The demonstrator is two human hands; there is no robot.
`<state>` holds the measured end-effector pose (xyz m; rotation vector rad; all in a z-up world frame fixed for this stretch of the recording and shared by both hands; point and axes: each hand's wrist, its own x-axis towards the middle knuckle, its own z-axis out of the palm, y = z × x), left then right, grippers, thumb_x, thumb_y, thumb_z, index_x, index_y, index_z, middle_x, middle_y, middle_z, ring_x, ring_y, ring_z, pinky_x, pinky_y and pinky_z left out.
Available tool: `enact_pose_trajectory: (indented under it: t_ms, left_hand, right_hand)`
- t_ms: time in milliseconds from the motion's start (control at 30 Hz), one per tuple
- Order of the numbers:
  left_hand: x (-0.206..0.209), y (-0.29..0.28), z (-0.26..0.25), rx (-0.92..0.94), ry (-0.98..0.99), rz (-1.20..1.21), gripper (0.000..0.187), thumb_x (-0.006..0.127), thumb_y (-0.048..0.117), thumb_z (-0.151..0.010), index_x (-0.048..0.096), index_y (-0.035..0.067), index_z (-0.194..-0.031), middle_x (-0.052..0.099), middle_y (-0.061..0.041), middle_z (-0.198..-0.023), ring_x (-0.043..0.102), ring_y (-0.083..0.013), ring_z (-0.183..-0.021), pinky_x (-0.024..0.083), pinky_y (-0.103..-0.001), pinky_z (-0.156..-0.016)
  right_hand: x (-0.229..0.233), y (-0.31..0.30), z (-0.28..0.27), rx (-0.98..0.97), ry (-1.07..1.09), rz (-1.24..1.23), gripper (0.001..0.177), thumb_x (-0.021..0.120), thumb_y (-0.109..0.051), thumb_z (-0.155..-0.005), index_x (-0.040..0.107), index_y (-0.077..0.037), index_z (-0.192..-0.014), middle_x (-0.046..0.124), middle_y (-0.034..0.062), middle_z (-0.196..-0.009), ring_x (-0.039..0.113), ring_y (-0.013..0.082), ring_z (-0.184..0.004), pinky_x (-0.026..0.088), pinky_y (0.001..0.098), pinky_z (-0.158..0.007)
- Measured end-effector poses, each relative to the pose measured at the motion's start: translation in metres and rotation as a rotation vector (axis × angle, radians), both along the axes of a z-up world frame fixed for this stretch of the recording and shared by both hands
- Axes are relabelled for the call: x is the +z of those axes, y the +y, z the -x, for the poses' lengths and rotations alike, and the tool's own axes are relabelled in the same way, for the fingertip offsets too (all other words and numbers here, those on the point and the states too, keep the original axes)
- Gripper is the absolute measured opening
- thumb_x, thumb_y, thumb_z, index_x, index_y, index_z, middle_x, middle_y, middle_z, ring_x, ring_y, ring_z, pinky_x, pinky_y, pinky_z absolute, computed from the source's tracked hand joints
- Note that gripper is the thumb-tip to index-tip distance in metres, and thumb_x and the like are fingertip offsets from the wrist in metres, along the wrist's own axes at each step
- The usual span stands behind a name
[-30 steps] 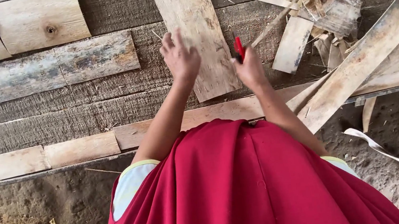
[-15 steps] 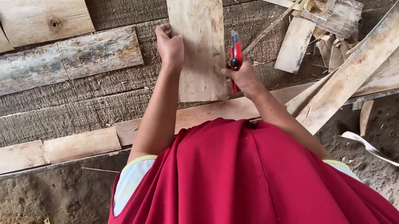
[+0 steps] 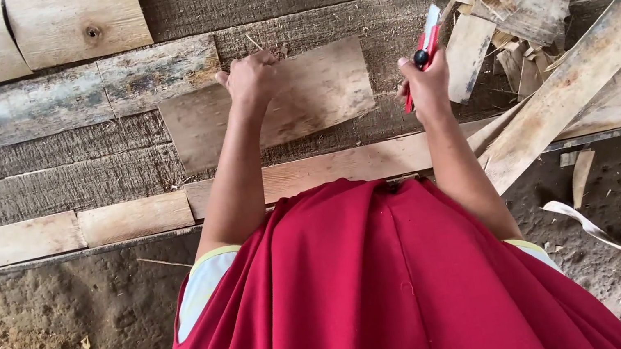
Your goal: Cutting thin wooden planks by scoring them with a utility knife and snapping them, then arranging the pieces on a wooden floor.
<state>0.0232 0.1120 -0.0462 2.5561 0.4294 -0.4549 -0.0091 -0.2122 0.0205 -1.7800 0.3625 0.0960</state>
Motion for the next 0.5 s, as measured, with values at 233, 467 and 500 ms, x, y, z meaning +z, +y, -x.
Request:
enact_pose_trajectory:
  t_ms: [233, 467, 500]
  left_hand:
    - [-0.017, -0.024, 0.015, -0.069, -0.294, -0.221, 0.035, 0.07, 0.026, -0.077, 0.07, 0.033, -0.111, 0.052, 0.001, -0.113, 0.043, -0.0304, -0.116, 0.023, -0.07, -0.109]
    - [0.052, -0.097, 0.053, -0.47, -0.121, -0.068, 0.071, 0.07, 0.028, -0.084, 0.049, 0.024, -0.151, 0.013, -0.015, -0.167, -0.001, -0.0469, -0.15, 0.0, -0.071, -0.118]
    - [0.071, -0.105, 0.058, -0.523, -0.048, -0.05, 0.08, 0.07, 0.03, -0.085, 0.041, 0.023, -0.158, 0.005, -0.019, -0.169, -0.012, -0.0484, -0.151, -0.009, -0.07, -0.118]
  right_hand:
    - [0.007, 0.013, 0.026, 0.11, 0.21, 0.303, 0.033, 0.062, -0.04, -0.102, 0.047, -0.011, -0.105, 0.061, 0.0108, -0.067, 0.065, 0.0207, -0.048, 0.054, 0.0319, -0.052]
    - [-0.071, -0.05, 0.022, 0.062, 0.104, 0.967, 0.042, 0.074, -0.014, -0.091, 0.043, -0.009, -0.12, 0.044, 0.0163, -0.121, 0.049, 0.0461, -0.115, 0.05, 0.058, -0.09]
    - [-0.079, -0.061, 0.018, 0.075, 0.148, 1.131, 0.051, 0.081, -0.017, -0.089, 0.042, -0.01, -0.12, 0.032, 0.011, -0.13, 0.036, 0.0433, -0.125, 0.046, 0.0572, -0.096]
